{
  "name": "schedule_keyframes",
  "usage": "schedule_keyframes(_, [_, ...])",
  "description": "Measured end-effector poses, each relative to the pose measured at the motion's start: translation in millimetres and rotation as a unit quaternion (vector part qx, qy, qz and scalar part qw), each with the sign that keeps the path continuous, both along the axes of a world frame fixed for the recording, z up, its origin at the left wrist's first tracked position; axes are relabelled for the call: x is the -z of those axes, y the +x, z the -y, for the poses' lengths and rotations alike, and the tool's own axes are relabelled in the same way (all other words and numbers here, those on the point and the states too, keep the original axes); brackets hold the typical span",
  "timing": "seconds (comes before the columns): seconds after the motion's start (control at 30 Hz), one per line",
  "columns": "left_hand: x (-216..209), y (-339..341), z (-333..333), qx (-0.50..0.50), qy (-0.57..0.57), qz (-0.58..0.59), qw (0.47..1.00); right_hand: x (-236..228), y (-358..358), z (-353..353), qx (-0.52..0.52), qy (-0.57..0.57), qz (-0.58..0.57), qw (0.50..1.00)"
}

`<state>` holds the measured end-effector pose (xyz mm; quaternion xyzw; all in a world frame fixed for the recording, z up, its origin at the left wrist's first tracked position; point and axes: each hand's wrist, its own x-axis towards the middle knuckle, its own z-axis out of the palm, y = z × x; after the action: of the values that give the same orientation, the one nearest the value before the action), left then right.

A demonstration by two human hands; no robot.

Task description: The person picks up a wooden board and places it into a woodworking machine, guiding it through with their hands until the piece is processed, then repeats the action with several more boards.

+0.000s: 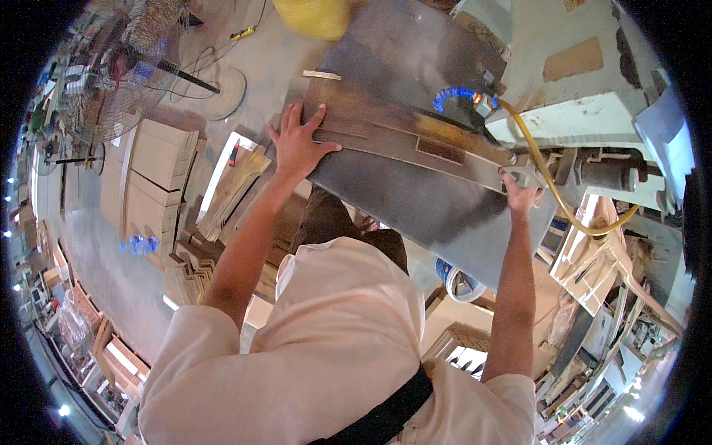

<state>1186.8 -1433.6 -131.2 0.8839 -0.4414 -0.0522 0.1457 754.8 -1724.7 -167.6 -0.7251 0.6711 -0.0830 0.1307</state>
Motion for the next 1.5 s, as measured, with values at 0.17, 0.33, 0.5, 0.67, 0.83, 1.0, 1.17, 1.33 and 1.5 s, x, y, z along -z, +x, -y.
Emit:
schedule_keyframes(0.17, [4.9, 12.6, 41.0, 0.063, -0.015, -0.036, 0.997, -15.4, -0.1, -23.3, 0.072, -0.028, -0.058, 0.995])
schedule_keyframes(0.33, [14.1, 15.7, 86.8, 0.117, -0.027, -0.015, 0.993, -2.4, -31.2, -46.6, 0.144, -0.086, -0.027, 0.985])
schedule_keyframes(0.5, [23.1, 8.0, 137.8, 0.196, -0.029, -0.009, 0.980, -6.7, -56.4, -88.8, 0.223, -0.074, -0.018, 0.972])
schedule_keyframes(0.67, [26.9, 12.7, 171.1, 0.307, -0.056, -0.024, 0.950, -18.2, -58.2, -141.8, 0.313, -0.047, -0.017, 0.948])
schedule_keyframes(0.83, [30.1, -2.0, 197.5, 0.369, -0.066, -0.010, 0.927, -26.8, -46.8, -191.7, 0.388, -0.050, -0.038, 0.919])
schedule_keyframes(1.0, [44.1, -10.2, 207.4, 0.412, -0.106, -0.015, 0.905, -35.0, -42.5, -227.8, 0.412, -0.051, 0.000, 0.910])
schedule_keyframes(1.17, [47.5, -17.6, 217.6, 0.450, -0.146, -0.038, 0.880, -7.9, -72.4, -263.7, 0.418, -0.086, -0.037, 0.904])
schedule_keyframes(1.33, [47.1, -13.3, 214.7, 0.462, -0.136, -0.025, 0.876, -32.7, -35.3, -279.8, 0.466, -0.030, -0.010, 0.884])
schedule_keyframes(1.5, [47.3, -14.9, 217.1, 0.477, -0.137, -0.027, 0.868, -18.2, -45.7, -302.7, 0.466, -0.050, -0.051, 0.882])
